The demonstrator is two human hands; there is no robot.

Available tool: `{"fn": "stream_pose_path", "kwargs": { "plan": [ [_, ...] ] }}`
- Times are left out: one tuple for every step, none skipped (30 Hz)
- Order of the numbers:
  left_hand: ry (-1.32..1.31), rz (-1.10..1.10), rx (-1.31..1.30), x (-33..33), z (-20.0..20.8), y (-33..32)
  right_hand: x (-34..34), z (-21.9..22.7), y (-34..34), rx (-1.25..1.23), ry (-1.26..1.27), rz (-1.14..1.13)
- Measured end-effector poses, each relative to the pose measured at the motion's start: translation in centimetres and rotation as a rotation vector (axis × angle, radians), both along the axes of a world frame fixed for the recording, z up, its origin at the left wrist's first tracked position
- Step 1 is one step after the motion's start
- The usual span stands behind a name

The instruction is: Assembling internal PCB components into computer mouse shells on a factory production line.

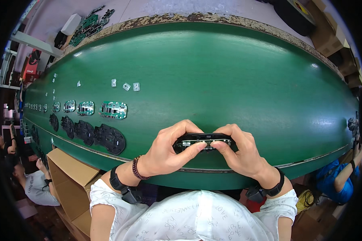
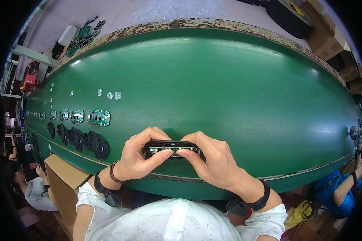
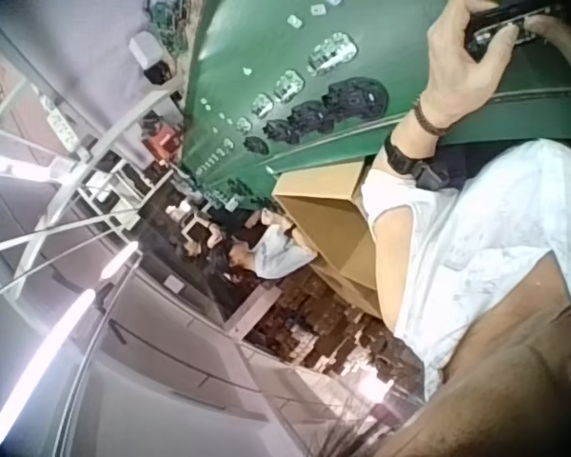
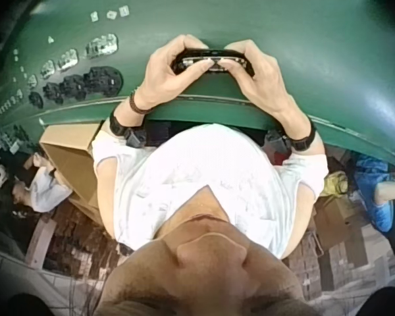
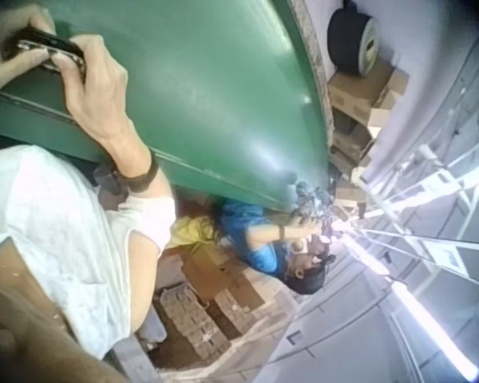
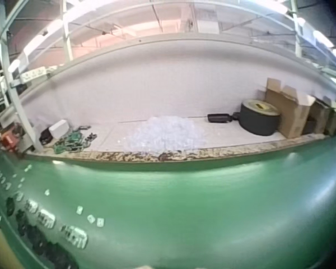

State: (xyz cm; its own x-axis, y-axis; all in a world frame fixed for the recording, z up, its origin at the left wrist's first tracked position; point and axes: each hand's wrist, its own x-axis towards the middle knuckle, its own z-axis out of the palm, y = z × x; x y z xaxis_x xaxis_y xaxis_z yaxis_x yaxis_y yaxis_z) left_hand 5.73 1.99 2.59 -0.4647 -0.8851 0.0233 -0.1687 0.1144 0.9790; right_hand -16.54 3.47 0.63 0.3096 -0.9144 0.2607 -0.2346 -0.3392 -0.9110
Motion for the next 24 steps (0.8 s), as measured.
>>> {"fn": "stream_pose_path", "kwargs": {
  "plan": [
    [0.009, 0.003, -0.046, 0.2, -0.1, 0.1, 0.0, 0.4, -0.1, -0.021, 0.001, 0.028],
    [0.018, 0.005, -0.091, 0.3, -0.1, 0.2, 0.0, 0.6, -0.1, -0.041, 0.001, 0.055],
    [0.015, 0.006, -0.092, 0.3, 0.0, 0.3, 0.1, 0.6, -0.2, -0.041, -0.002, 0.056],
    [0.001, 0.008, -0.126, 0.2, 0.1, 0.4, 0.1, 0.6, -0.2, -0.045, -0.002, 0.066],
    [-0.012, 0.011, -0.160, 0.1, 0.3, 0.5, 0.1, 0.6, -0.2, -0.048, -0.002, 0.077],
    [-0.012, 0.010, -0.159, 0.1, 0.5, 0.5, 0.2, 0.6, -0.2, -0.047, -0.003, 0.076],
    [-0.020, 0.016, -0.154, 0.1, 0.7, 0.5, 0.3, 0.6, -0.2, -0.046, -0.007, 0.073],
    [-0.027, 0.022, -0.149, 0.1, 0.9, 0.6, 0.4, 0.6, -0.1, -0.045, -0.012, 0.072],
    [-0.026, 0.024, -0.149, 0.2, 1.0, 0.6, 0.5, 0.6, -0.1, -0.045, -0.010, 0.073],
    [-0.031, 0.027, -0.114, 0.3, 1.0, 0.5, 0.7, 0.6, -0.1, -0.028, -0.012, 0.056],
    [-0.036, 0.030, -0.080, 0.3, 1.0, 0.5, 0.8, 0.6, 0.0, -0.011, -0.013, 0.040],
    [-0.034, 0.033, -0.081, 0.4, 0.8, 0.4, 0.9, 0.6, 0.0, -0.012, -0.011, 0.042],
    [-0.018, 0.028, -0.079, 0.4, 0.6, 0.2, 1.0, 0.6, 0.0, 0.021, -0.014, 0.024],
    [-0.002, 0.023, -0.077, 0.4, 0.4, 0.2, 1.1, 0.6, 0.0, 0.053, -0.018, 0.006],
    [-0.002, 0.028, -0.081, 0.5, 0.4, 0.3, 1.1, 0.6, 0.0, 0.050, -0.017, 0.011],
    [0.027, 0.022, -0.087, 0.6, 0.3, 0.4, 1.2, 0.6, 0.0, 0.029, -0.033, 0.000],
    [0.056, 0.015, -0.093, 0.6, 0.2, 0.6, 1.2, 0.6, 0.0, 0.009, -0.048, -0.010],
    [0.056, 0.015, -0.095, 0.7, 0.1, 0.7, 1.2, 0.6, 0.0, 0.007, -0.049, -0.010],
    [0.067, 0.010, -0.120, 0.8, 0.0, 0.8, 1.2, 0.6, 0.1, 0.009, -0.064, 0.001],
    [0.078, 0.004, -0.145, 0.9, -0.1, 0.8, 1.2, 0.5, 0.1, 0.011, -0.080, 0.012],
    [0.078, 0.002, -0.143, 0.9, -0.2, 0.7, 1.3, 0.5, 0.0, 0.013, -0.080, 0.010],
    [0.075, -0.008, -0.189, 0.9, -0.2, 0.6, 1.4, 0.5, -0.1, -0.025, -0.094, 0.022],
    [0.071, -0.019, -0.235, 0.9, -0.3, 0.6, 1.5, 0.4, -0.2, -0.063, -0.107, 0.034],
    [0.071, -0.021, -0.231, 0.9, -0.2, 0.6, 1.4, 0.5, -0.1, -0.060, -0.108, 0.032]
  ]
}}
